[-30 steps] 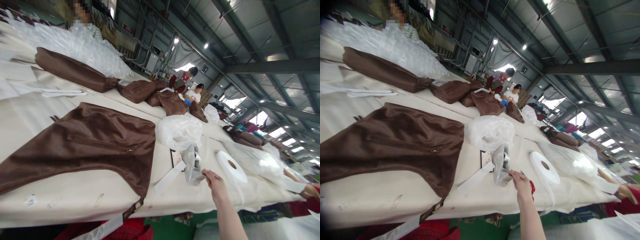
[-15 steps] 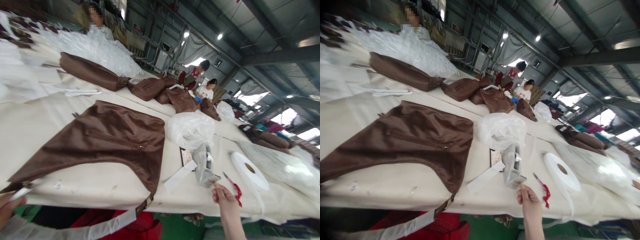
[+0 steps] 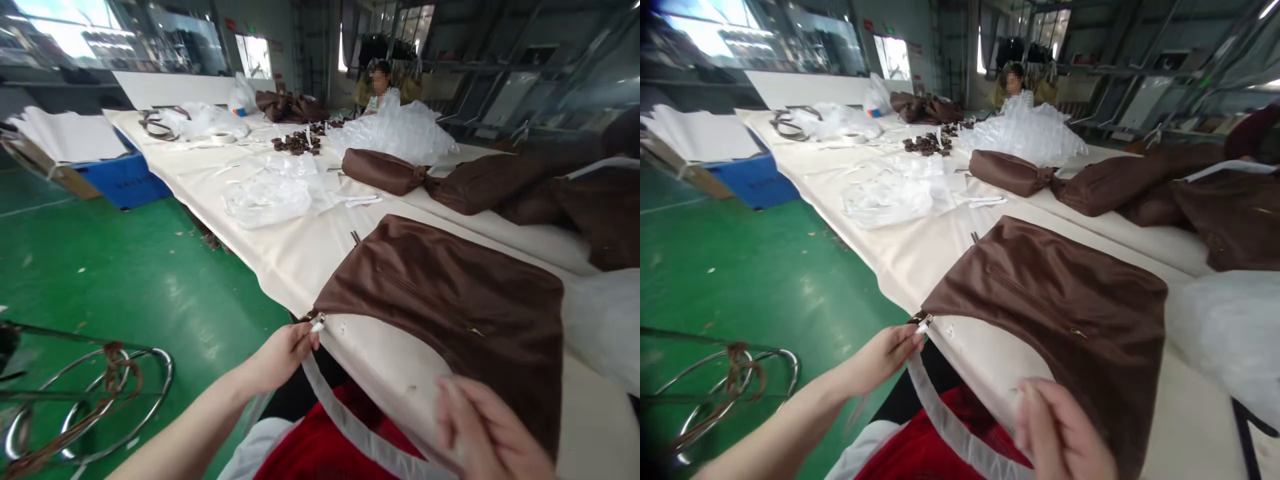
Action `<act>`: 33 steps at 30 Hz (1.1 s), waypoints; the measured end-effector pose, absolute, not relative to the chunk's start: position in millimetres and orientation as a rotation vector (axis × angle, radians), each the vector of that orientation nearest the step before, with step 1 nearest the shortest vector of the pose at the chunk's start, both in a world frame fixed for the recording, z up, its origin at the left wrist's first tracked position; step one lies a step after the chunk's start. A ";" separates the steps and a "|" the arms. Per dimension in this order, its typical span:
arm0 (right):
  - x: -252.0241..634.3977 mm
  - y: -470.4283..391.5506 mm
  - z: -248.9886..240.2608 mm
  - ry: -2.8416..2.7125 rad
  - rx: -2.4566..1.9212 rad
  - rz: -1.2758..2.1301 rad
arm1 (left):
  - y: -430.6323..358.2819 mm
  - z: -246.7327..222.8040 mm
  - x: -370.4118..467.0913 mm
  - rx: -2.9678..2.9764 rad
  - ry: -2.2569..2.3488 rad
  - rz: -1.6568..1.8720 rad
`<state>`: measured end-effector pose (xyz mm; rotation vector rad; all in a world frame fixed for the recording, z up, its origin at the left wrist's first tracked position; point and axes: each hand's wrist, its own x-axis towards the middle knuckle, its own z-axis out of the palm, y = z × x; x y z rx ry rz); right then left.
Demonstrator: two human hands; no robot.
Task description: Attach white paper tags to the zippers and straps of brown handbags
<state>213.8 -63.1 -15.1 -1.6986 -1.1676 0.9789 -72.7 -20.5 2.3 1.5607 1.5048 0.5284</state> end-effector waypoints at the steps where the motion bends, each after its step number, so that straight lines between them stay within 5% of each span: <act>1: 187.5 -53.9 -9.4 -1.234 -1.545 1.199 | -23.2 2.2 -74.2 1.582 1.490 0.544; 3: 137.7 -37.2 -3.6 -1.273 -1.235 1.587 | -28.5 1.5 -78.5 1.626 1.464 0.543; 7: 79.9 -19.3 -13.4 -1.273 -1.075 1.833 | -36.5 -1.2 -88.7 1.698 1.421 0.456; 23: 73.6 -19.1 -49.3 -1.598 -1.327 1.619 | -34.5 -5.1 -94.0 1.477 1.261 0.528; 33: 82.8 -22.7 -61.8 -1.295 -1.057 2.041 | -31.9 -7.6 -94.0 0.449 0.964 0.485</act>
